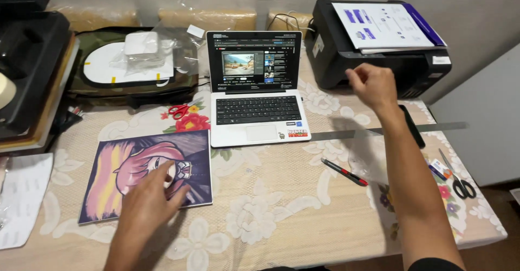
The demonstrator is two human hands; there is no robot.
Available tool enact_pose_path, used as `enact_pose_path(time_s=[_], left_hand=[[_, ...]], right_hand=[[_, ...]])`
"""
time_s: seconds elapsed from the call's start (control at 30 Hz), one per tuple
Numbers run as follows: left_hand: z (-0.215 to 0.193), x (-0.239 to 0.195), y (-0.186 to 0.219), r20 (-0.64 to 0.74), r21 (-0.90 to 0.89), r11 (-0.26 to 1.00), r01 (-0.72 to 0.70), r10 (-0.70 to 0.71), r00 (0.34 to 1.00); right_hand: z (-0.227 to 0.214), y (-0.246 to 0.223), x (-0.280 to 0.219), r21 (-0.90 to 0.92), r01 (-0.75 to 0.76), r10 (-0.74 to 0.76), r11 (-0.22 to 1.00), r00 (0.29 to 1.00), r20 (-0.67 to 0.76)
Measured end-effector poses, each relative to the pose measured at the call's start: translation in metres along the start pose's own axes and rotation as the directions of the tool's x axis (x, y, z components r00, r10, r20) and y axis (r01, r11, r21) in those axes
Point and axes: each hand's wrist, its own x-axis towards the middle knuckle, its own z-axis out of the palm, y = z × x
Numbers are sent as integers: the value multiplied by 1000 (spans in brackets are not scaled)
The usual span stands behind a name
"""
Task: Packaging a printed illustration into a plastic sleeve and organizing printed sheets while using a laptop.
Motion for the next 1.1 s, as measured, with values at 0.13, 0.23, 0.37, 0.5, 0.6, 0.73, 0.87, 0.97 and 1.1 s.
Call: enact_pose_path(time_s=[0.13, 0.23, 0.37, 0.5, 0.6, 0.73, 0.87, 0.97, 1.1], left_hand=[[45, 10, 32, -22, -4, 930, -368, 367, 930], [70, 22, 50, 50, -2, 841, -542, 541, 840], [85, 25, 64, 79, -79, 810, -581, 586, 807], [94, 22, 52, -51, -129, 756, -641, 641, 766], [98, 22, 47, -149, -157, 689, -708, 692, 706], [104, 26, 48, -205, -166, 643, -748, 719, 664], [104, 23, 51, -234, -196, 586, -786, 751, 618], [92, 14, 57, -183, -239, 608, -757, 738, 650], [88, 12, 50, -220, -257, 563, -785, 757, 615]], right_hand=[[-3, 32, 20, -128, 42, -55, 991, 994, -96], [11, 16, 27, -230, -49, 58, 972, 998, 34], [55, 23, 34, -384, -136, 192, 913, 975, 112], [65, 27, 35, -336, -166, 201, 927, 977, 70], [64, 30, 34, -310, -165, 175, 936, 985, 6], [56, 28, 37, -263, -217, 225, 940, 974, 1], [37, 23, 42, -285, -185, 215, 941, 973, 79], [23, 2, 33, -313, -210, 260, 926, 957, 127], [42, -46, -26, -130, -115, 124, 985, 990, 62]])
